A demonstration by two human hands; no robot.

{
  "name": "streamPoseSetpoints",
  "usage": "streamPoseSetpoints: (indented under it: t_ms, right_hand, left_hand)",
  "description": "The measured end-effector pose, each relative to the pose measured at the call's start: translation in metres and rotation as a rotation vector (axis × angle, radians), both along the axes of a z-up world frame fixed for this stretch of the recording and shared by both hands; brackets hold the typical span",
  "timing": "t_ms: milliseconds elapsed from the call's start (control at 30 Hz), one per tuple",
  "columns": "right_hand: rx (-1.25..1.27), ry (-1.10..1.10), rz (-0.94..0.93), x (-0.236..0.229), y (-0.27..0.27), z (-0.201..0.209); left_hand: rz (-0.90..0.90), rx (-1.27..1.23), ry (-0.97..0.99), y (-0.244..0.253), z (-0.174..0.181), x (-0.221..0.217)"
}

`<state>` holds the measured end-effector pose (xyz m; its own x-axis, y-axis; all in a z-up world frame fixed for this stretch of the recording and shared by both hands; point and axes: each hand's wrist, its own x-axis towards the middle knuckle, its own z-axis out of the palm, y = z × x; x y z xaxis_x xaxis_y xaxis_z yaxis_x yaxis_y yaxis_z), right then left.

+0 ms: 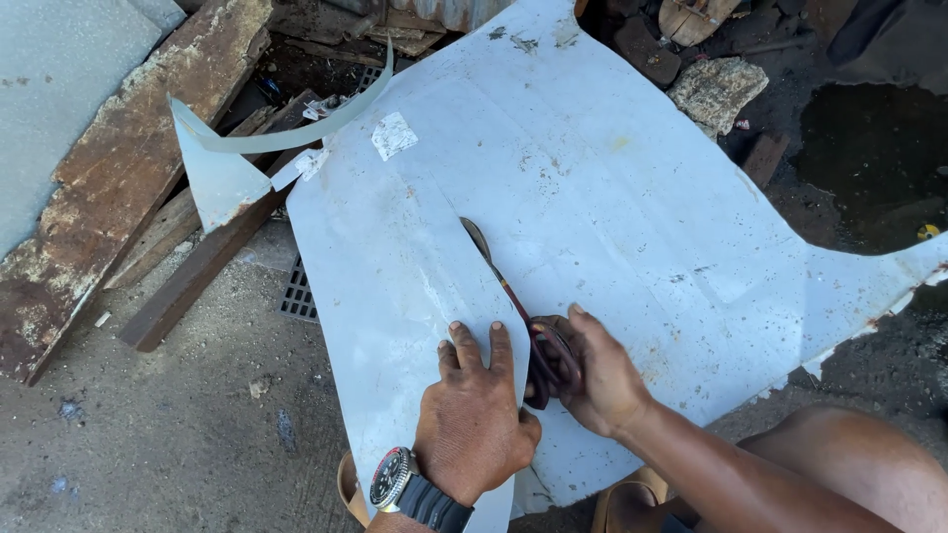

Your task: The person cuts a large white sheet using shears, then places a smaller, paint-splattered sheet on top and traces its outline with a marker.

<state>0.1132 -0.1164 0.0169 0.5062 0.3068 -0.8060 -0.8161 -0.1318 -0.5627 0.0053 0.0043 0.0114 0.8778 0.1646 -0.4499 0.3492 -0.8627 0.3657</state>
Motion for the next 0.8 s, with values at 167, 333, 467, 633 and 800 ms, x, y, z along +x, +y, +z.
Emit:
streamPoseSetpoints:
  t_ms: [167, 333, 467, 633, 800]
  right_hand:
    - [0.574, -0.097, 0.111, 0.010, -0.030, -0.066]
    - [0.286, -0.196, 0.087, 0.013, -0.005, -0.048]
    - [0.311, -0.227, 0.198, 0.022, 0.009, -0.035]
    - [0.229, -0.237, 0.231, 0.033, 0.012, -0.031]
    - [0.247, -0.324, 0.218, 0.033, 0.006, -0.036]
  left_hand:
    - [0.025, -0.118, 0.096, 0.005, 0.011, 0.003]
    - [-0.019, -0.047, 0.001, 0.007, 0.016, 0.004]
    - [-0.002, -0.106, 0.007, 0.013, 0.016, 0.004]
    - [-0.016, -0.068, -0.083, 0.014, 0.012, 0.001]
    - [-0.025, -0.045, -0.086, 0.008, 0.005, 0.002]
